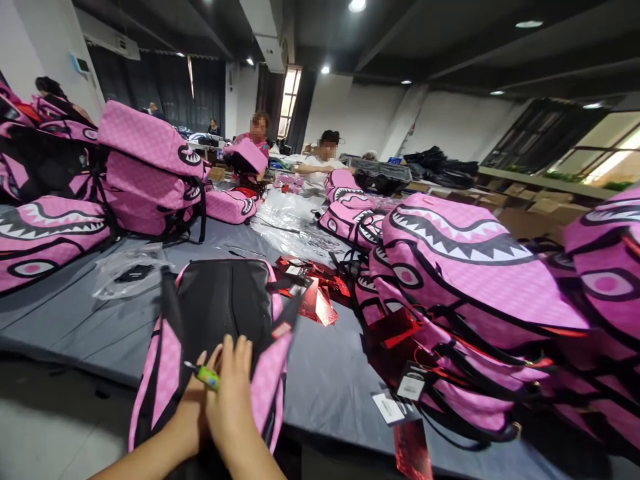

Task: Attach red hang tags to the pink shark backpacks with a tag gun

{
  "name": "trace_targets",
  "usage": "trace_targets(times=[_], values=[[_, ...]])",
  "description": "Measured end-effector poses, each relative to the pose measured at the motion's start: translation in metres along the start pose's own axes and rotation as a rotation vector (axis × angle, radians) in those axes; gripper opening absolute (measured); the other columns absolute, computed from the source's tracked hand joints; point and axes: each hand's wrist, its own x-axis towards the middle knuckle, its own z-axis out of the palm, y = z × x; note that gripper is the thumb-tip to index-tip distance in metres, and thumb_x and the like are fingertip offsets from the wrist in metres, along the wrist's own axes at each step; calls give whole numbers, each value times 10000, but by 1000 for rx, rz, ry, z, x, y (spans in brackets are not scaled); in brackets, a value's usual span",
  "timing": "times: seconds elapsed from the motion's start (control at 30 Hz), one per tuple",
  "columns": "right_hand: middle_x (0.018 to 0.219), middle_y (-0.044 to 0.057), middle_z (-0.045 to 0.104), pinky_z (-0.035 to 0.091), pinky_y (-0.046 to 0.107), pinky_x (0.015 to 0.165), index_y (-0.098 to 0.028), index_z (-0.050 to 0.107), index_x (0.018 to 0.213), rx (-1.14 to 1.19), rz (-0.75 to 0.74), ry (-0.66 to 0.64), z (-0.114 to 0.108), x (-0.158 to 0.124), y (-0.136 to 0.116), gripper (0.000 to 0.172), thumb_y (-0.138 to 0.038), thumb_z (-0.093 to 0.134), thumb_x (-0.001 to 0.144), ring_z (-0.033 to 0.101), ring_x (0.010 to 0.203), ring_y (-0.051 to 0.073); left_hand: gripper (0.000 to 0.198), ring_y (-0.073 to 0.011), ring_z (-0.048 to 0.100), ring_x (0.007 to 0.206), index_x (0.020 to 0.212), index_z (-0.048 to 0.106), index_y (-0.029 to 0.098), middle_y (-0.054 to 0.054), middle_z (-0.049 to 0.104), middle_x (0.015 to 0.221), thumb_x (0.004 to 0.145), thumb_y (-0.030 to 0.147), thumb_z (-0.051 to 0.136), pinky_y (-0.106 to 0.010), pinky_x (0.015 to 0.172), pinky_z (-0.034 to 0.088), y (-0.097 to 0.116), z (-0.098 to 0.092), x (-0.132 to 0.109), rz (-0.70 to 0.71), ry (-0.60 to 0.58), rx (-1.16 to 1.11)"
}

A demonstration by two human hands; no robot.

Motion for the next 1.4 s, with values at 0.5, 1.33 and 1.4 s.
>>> trace_targets(times=[0.5,1.33,1.4], values=[[1449,151,510,526,537,1014,-223,442,1455,-109,-143,258,-18,-89,46,563,-77,498,914,453,1380,294,464,-278,442,1364,1413,479,141,-147,521,1442,976,294,445,-471,1113,357,-5,-45,43,269,45,112],[530,-72,497,296,190,371,-88,586,1186,708,697,464,-168,173,132,685,-545,741,700,405,398,83,499,-173,563,700,739,642,166,-37,662,721,923,610,507,-383,800,320,-44,-79,256,627,-273,356],[588,-67,522,330,181,379,-167,471,1389,857,538,337,-153,147,90,724,-613,592,833,438,420,87,464,-180,562,728,756,640,170,-43,657,749,976,530,447,-404,849,325,-51,-82,260,603,-257,372]])
